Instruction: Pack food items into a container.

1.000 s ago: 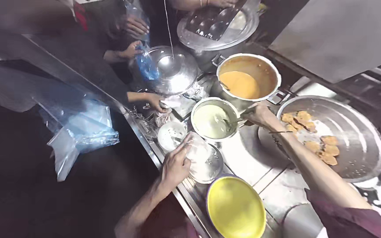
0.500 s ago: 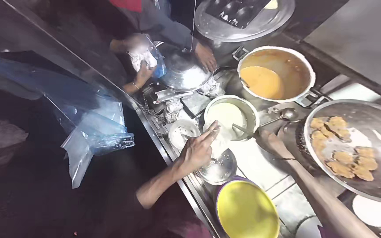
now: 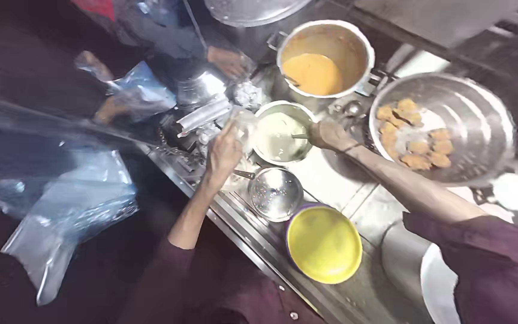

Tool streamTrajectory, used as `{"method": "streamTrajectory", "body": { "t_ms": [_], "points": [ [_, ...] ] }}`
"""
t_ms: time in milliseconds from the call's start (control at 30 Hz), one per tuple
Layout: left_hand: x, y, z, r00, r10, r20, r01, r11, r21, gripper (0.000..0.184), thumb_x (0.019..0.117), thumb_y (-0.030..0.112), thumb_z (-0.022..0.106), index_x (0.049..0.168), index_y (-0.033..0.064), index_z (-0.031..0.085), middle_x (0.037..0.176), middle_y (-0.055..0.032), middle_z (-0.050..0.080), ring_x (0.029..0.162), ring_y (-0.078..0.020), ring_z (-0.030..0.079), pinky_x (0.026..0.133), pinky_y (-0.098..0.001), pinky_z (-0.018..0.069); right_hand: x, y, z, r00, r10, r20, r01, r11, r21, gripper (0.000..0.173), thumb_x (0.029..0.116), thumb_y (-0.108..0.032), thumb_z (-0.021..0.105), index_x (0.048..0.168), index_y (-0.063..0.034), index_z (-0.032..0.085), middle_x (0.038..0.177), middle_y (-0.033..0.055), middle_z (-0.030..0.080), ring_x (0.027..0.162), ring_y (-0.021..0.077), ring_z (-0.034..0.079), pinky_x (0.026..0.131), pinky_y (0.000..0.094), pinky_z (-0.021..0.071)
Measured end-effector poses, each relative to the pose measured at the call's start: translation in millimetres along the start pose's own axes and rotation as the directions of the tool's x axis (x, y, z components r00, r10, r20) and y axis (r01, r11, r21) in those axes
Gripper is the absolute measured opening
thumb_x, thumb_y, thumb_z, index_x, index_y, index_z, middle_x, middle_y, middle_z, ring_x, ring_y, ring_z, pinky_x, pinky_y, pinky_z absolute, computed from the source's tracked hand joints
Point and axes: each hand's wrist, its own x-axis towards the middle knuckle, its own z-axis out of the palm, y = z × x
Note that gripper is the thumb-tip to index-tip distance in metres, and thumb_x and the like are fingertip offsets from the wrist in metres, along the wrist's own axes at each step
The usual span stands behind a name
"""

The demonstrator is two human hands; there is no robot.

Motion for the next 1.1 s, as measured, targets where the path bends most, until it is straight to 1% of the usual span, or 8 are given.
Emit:
{"method": "streamTrajectory", "body": {
  "t_ms": [133, 233, 367, 467, 533, 700, 900, 1100],
  "points": [
    [10, -1, 11, 0.997, 0.015, -0.071, -0.016, 1.0, -0.009, 0.055, 0.0892, 0.001, 0.06, 0.143, 0.0118, 0.06, 0.162, 0.0058, 0.043, 0.102, -0.0234, 0.073, 0.082, -0.0517, 0.0601, 6, 11, 42, 0.986, 0.139, 0.096, -0.169, 0.833, 0.527, 0.029, 0.097, -0.025, 0.064, 0.105, 0.0036, 0.068, 0.1, 0.0273, 0.069, 0.092, 0.0444, 0.068, 0.08, 0.0683, 0.0519],
    [14, 2, 18, 1.0, -0.004, -0.025, 0.004, 1.0, -0.004, 0.056, 0.0905, 0.004, 0.061, 0.145, 0.0164, 0.059, 0.16, 0.0057, 0.045, 0.093, -0.023, 0.073, 0.076, -0.0503, 0.0585, -6, -18, 92, 0.982, 0.185, 0.034, -0.155, 0.697, 0.7, 0.027, 0.0972, -0.027, 0.061, 0.105, -0.0058, 0.075, 0.099, 0.0196, 0.073, 0.092, 0.0381, 0.071, 0.081, 0.0656, 0.0544],
    [17, 2, 19, 1.0, 0.031, 0.005, -0.031, 0.999, 0.031, 0.054, 0.0908, 0.002, 0.061, 0.144, 0.0145, 0.06, 0.163, 0.0067, 0.041, 0.103, -0.0252, 0.072, 0.082, -0.054, 0.0584, -13, -47, 121, 0.919, -0.016, -0.394, 0.09, 0.981, 0.17, 0.026, 0.0935, -0.011, 0.062, 0.119, -0.0117, 0.069, 0.089, 0.0206, 0.069, 0.077, 0.043, 0.069, 0.061, 0.0591, 0.0539],
    [26, 3, 11, 0.998, 0.062, 0.018, -0.063, 0.995, 0.077, 0.055, 0.0902, 0.001, 0.059, 0.144, 0.0135, 0.059, 0.163, 0.0075, 0.04, 0.106, -0.0267, 0.071, 0.084, -0.0565, 0.0575, -5, -23, 113, 0.893, -0.278, -0.354, 0.242, 0.96, -0.142, 0.044, 0.1016, -0.007, 0.052, 0.145, 0.0019, 0.049, 0.101, 0.0295, 0.064, 0.087, 0.0474, 0.068, 0.074, 0.0578, 0.0563],
    [31, 1, 8, 0.997, 0.07, 0.044, -0.074, 0.992, 0.102, 0.058, 0.0901, 0.001, 0.059, 0.147, 0.0133, 0.056, 0.163, 0.006, 0.041, 0.107, -0.0292, 0.071, 0.085, -0.059, 0.057, -9, -10, 102, 0.896, -0.323, -0.306, 0.266, 0.94, -0.214, 0.039, 0.1024, -0.003, 0.047, 0.14, 0.0074, 0.05, 0.097, 0.0284, 0.065, 0.086, 0.0459, 0.068, 0.074, 0.0565, 0.057],
    [48, -2, 4, 0.99, 0.071, 0.119, -0.089, 0.984, 0.156, 0.057, 0.0919, 0.005, 0.059, 0.148, 0.0134, 0.055, 0.163, 0.0028, 0.041, 0.105, -0.0325, 0.071, 0.084, -0.0608, 0.0566, -43, -17, 74, 0.977, 0.051, -0.207, -0.024, 0.991, 0.133, 0.016, 0.0896, -0.023, 0.068, 0.091, -0.0075, 0.07, 0.082, 0.0169, 0.069, 0.079, 0.039, 0.07, 0.064, 0.059, 0.053],
    [57, 8, 5, 0.984, 0.073, 0.161, -0.091, 0.99, 0.105, 0.067, 0.088, 0.0, 0.065, 0.152, 0.0128, 0.05, 0.167, 0.0032, 0.033, 0.11, -0.0365, 0.069, 0.084, -0.063, 0.0559, -24, -47, 110, 0.97, 0.243, -0.005, -0.18, 0.734, 0.655, 0.032, 0.1042, -0.026, 0.049, 0.118, -0.0065, 0.069, 0.11, 0.0221, 0.071, 0.107, 0.0406, 0.069, 0.09, 0.063, 0.0527],
    [74, 4, 11, 0.984, 0.038, 0.173, -0.059, 0.992, 0.115, 0.071, 0.0886, 0.005, 0.068, 0.155, 0.0131, 0.045, 0.159, -0.0092, 0.045, 0.118, -0.041, 0.064, 0.092, -0.0639, 0.0537, -11, -50, 116, 0.941, 0.311, -0.13, -0.073, 0.563, 0.823, 0.034, 0.1079, -0.028, 0.047, 0.125, -0.004, 0.065, 0.106, 0.0206, 0.072, 0.094, 0.0356, 0.071, 0.088, 0.0568, 0.0561]
  ]
}}
